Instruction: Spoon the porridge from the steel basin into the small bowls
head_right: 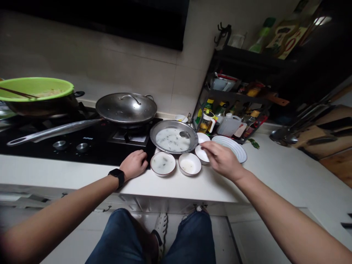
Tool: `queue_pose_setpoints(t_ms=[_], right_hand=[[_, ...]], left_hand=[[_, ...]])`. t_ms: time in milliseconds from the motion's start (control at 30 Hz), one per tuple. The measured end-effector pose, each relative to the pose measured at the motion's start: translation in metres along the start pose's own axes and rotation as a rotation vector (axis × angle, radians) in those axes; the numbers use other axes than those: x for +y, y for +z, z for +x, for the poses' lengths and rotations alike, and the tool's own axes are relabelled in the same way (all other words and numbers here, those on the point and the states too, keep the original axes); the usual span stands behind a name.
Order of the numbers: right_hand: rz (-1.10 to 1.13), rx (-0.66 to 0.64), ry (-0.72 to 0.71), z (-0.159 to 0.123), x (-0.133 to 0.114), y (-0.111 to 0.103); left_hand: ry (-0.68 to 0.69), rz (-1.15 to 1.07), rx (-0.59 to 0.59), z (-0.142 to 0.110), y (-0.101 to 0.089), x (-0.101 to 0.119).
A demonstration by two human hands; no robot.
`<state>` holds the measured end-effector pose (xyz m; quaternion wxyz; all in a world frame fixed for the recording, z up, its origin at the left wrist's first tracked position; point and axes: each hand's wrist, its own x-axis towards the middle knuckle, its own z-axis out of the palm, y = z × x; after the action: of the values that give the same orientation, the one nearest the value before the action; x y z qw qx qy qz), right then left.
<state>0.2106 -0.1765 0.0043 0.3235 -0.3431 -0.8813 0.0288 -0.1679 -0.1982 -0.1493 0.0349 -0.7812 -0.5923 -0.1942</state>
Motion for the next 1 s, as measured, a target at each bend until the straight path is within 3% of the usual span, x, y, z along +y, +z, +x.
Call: queue_pose_setpoints(t_ms=[100,167,333,433,500,700,800,867,1000], right_hand=[[0.021,0.185,0.232,-0.032,-0.015,-0.027],[0.047,0.230,0.309,-0.055,-0.021,-0.037],[0.110,0.112,0.246,-0.087,-0.020,-0.027],[0.140,0.056,0.187,-0.091,-0.019,-0.012],[0.177,0.076,0.236,-0.092,-0.020,-0.002],[0.591,0.351,0.861,-0.093,-0.012,0.016],[0.765,0.438,1.073,-0.087,0.000,0.019],[0.816,0.462,1.122,-0.083,0.007,0.016],[0.822,0.478,1.084,-0.074,0.014,0.001]], left_hand=[[0.001,0.007,0.000,0.000,0.001,-0.001],[0.002,0.014,-0.003,0.000,0.001,-0.001],[0.004,0.030,0.000,0.000,-0.001,0.000],[0.004,0.042,0.003,-0.001,-0.001,0.000],[0.007,0.046,0.004,-0.001,-0.001,0.001],[0.003,0.039,0.000,0.000,-0.001,0.001],[-0.005,0.031,-0.004,0.000,-0.001,0.001],[-0.006,0.019,-0.007,0.000,-0.002,0.001],[-0.005,-0.006,-0.006,0.000,-0.001,0.001]])
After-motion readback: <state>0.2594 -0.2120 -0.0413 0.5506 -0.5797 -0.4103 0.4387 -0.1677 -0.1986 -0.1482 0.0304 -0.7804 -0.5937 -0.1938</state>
